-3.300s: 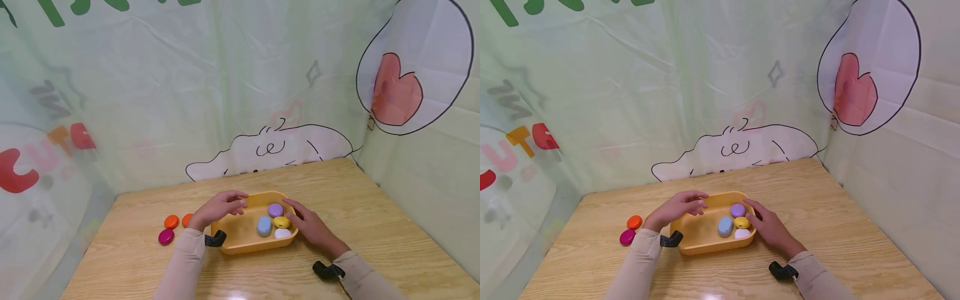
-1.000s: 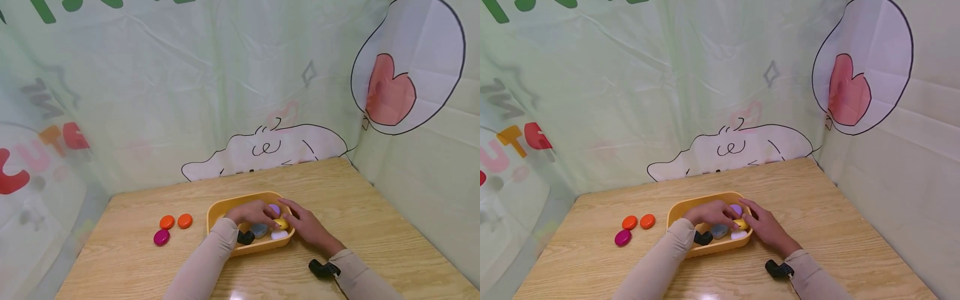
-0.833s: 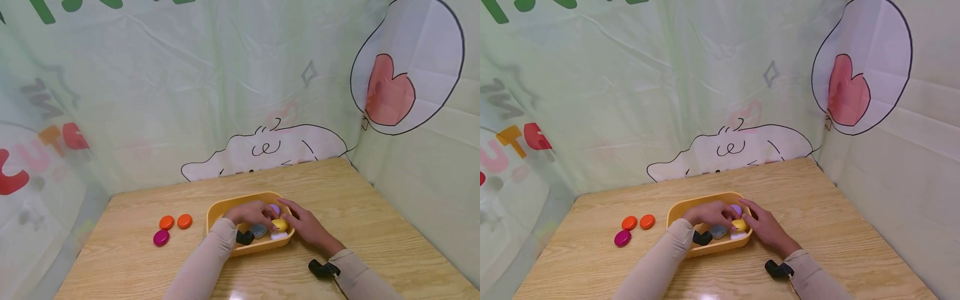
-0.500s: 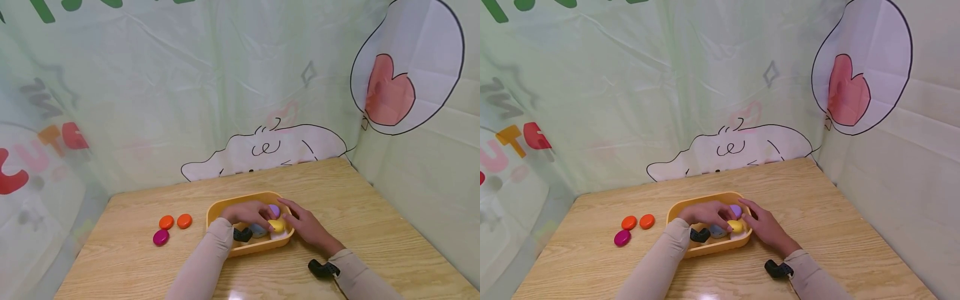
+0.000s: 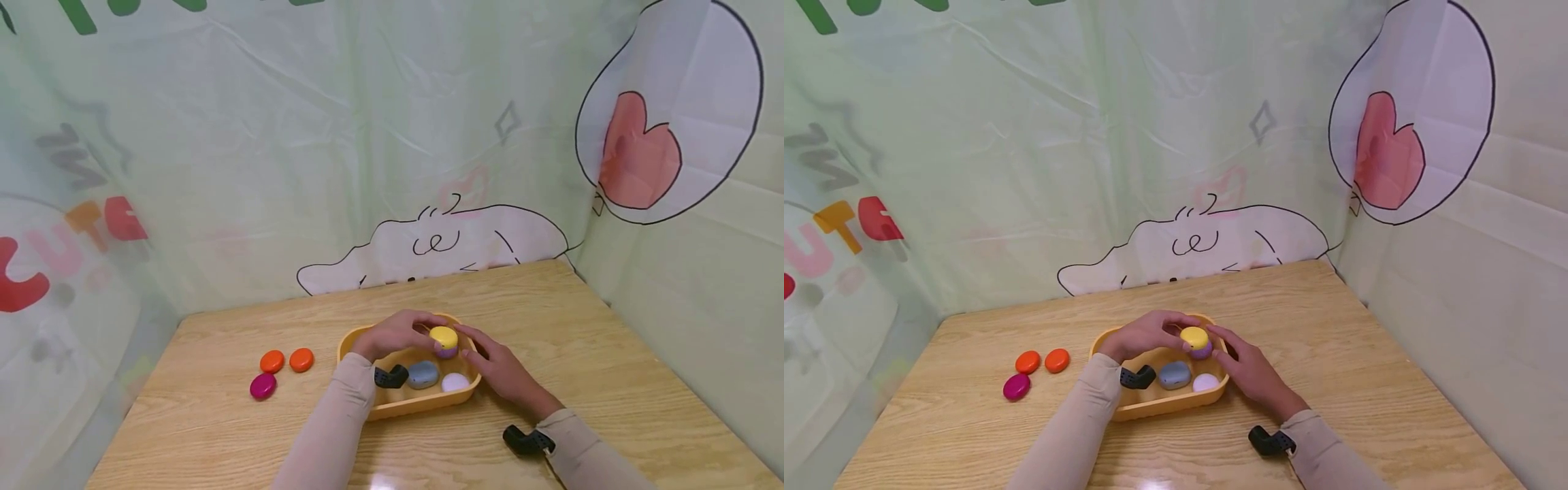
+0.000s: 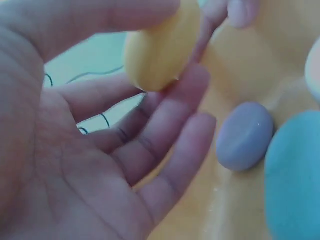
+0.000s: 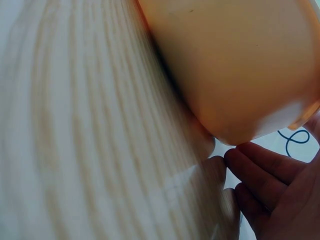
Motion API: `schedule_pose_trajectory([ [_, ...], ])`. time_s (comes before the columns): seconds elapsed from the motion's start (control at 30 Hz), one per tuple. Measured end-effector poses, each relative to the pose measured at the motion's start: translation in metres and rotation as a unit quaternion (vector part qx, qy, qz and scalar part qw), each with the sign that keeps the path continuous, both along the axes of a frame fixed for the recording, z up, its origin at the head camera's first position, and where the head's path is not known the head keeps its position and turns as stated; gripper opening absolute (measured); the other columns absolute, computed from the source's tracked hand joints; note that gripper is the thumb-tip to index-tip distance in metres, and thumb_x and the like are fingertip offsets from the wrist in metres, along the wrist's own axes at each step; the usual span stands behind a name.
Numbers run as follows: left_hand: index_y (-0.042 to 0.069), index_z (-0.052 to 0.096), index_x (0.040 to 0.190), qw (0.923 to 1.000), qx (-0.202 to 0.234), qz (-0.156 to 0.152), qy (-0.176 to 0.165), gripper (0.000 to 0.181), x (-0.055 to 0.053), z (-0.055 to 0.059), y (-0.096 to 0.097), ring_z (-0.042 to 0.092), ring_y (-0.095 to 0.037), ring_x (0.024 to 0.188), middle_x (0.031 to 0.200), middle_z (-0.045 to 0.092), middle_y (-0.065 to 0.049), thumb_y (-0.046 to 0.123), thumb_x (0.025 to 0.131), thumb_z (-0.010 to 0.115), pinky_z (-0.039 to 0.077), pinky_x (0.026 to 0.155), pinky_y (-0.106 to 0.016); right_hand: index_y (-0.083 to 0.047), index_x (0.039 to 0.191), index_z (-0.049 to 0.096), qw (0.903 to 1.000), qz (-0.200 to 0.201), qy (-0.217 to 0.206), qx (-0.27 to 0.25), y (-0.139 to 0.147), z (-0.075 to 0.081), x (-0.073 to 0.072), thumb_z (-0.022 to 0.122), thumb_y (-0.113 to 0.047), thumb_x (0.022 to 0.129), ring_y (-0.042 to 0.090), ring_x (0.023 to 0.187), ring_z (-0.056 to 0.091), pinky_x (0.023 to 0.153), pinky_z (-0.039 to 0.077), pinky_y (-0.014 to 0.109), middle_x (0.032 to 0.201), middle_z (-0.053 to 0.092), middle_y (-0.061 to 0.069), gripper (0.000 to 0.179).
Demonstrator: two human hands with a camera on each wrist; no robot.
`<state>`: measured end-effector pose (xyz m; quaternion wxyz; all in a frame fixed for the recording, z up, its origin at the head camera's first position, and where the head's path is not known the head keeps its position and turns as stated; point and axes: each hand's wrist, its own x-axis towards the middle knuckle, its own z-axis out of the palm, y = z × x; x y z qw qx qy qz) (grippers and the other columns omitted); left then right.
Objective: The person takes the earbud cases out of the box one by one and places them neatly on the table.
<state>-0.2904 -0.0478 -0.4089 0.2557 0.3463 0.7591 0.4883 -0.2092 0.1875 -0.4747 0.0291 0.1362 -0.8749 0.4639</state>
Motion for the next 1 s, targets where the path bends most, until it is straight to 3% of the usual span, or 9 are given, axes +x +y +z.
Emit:
schedule_pose_trajectory([
  [0.1,0.018,0.066,0.133,0.9997,0.021,-0.014,-0.002,0.046,-0.001,0.008,0.000,0.061,-0.015,0.110,0.125,0.065,0.007,0.023,0.088,0.075,0.049,0.095,-0.031,-0.017,0.152,0.041,1.0000,0.003,0.000,-0.005,0.002,0.001,-0.001,0.052,-0.025,0.105,0.041,0.143,0.032,0.109,0.030,0.059,0.157,0.037,0.018,0.049],
  [0.2,0.015,0.066,0.131,0.9989,0.045,-0.005,-0.012,0.044,-0.002,0.012,-0.001,0.061,-0.017,0.109,0.124,0.065,0.004,0.016,0.089,0.075,0.050,0.094,-0.031,-0.017,0.152,0.042,1.0000,0.002,0.004,-0.008,0.003,0.002,-0.002,0.052,-0.024,0.105,0.042,0.144,0.031,0.110,0.029,0.059,0.157,0.036,0.019,0.048],
  [0.47,0.002,0.059,0.135,0.9925,0.103,0.033,-0.056,0.048,0.000,0.009,-0.018,0.059,-0.019,0.103,0.127,0.056,-0.005,0.001,0.089,0.071,0.049,0.093,-0.031,-0.018,0.153,0.043,0.9999,-0.007,-0.012,-0.001,0.001,0.000,-0.002,0.053,-0.027,0.105,0.041,0.143,0.034,0.109,0.033,0.060,0.157,0.037,0.018,0.049],
  [0.83,0.007,0.059,0.135,0.9937,0.090,0.065,-0.019,0.049,0.013,0.018,-0.047,0.061,-0.023,0.104,0.125,0.058,-0.006,0.000,0.089,0.072,0.051,0.090,-0.032,-0.016,0.151,0.045,1.0000,-0.003,0.006,-0.005,0.000,0.003,0.000,0.054,-0.023,0.105,0.042,0.142,0.036,0.109,0.032,0.060,0.155,0.040,0.018,0.048],
  [1.0,0.005,0.057,0.137,0.9926,0.083,0.088,0.007,0.050,0.018,0.016,-0.056,0.061,-0.021,0.098,0.123,0.059,-0.007,0.002,0.089,0.073,0.052,0.087,-0.031,-0.016,0.151,0.045,1.0000,0.000,0.008,-0.006,-0.001,0.001,0.000,0.053,-0.024,0.105,0.041,0.142,0.036,0.109,0.032,0.060,0.155,0.040,0.018,0.048],
])
